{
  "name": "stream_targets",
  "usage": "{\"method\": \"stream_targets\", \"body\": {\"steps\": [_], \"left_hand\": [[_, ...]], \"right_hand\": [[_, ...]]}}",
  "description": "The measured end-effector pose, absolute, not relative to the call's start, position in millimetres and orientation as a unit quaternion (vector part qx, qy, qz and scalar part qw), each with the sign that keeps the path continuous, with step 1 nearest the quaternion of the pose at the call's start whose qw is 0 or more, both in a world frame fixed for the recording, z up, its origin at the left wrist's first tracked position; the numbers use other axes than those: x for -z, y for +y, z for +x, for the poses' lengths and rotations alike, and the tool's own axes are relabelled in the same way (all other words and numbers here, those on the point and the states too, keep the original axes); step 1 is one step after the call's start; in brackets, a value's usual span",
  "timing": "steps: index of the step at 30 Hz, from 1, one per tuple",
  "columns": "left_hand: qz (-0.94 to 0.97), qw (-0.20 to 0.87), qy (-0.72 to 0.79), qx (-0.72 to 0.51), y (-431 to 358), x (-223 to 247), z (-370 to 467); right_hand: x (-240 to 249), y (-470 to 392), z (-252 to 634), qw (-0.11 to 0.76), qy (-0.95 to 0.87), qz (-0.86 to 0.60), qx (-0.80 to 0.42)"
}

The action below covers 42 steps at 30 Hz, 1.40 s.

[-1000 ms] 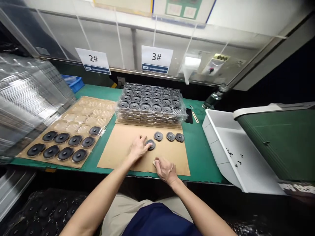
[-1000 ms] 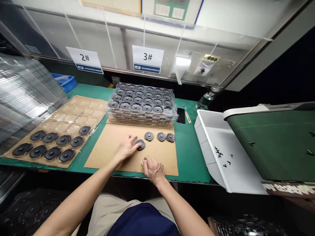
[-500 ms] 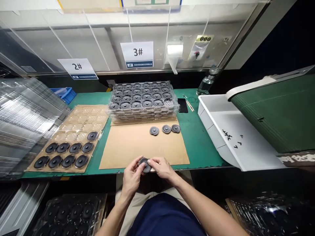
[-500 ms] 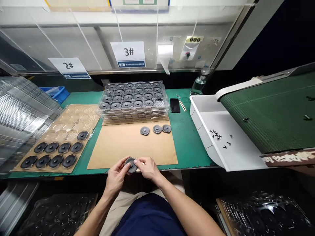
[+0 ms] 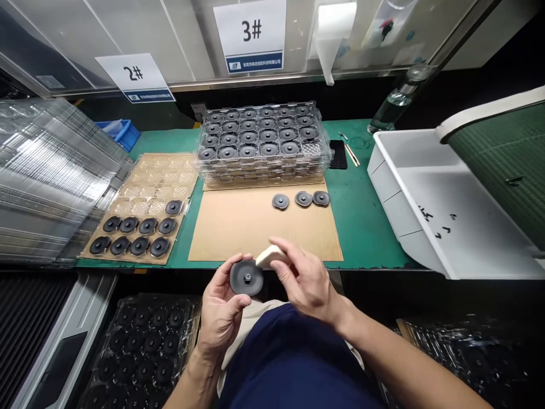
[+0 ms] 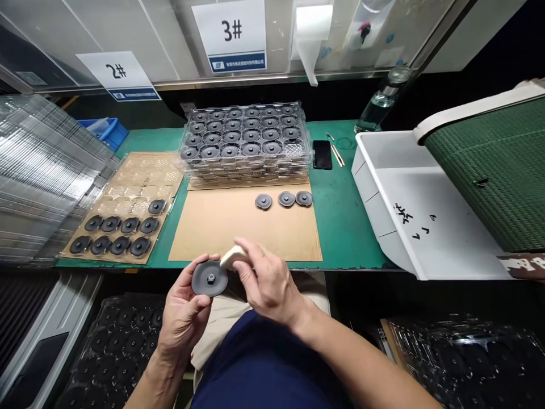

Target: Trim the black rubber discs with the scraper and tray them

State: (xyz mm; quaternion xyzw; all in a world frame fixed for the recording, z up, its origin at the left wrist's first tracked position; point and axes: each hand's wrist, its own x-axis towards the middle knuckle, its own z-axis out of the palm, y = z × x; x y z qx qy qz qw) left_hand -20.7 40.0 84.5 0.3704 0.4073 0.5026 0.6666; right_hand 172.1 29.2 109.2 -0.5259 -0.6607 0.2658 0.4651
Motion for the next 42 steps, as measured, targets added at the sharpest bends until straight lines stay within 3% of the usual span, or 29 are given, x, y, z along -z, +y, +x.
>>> {"method": "stream_targets", "body": {"steps": [7,17,29,42], "left_hand": [[0.331,0.680,0.415,-0.505,32.4,-94.9,-23.5],[0.319,0.721,0.419,-0.450,27.7,-101.3,-26.1],[0.250,0.760,0.457,-0.390,19.9,-88.6,-31.6],[0.161,0.801,0.437,-0.375,24.6,-105.0,-26.9]], "right_hand": [[-138.7,10.1,168.8,0.376,-0.746,-0.467,-0.290],[-141.4,13.0,179.4,0.346,-0.760,-0.502,-0.225],[-142.2,14.7,183.0,0.268,-0.813,-0.437,-0.277],[-146.4,16.8,181.6,0.252,-0.801,-0.478,-0.257]]}}
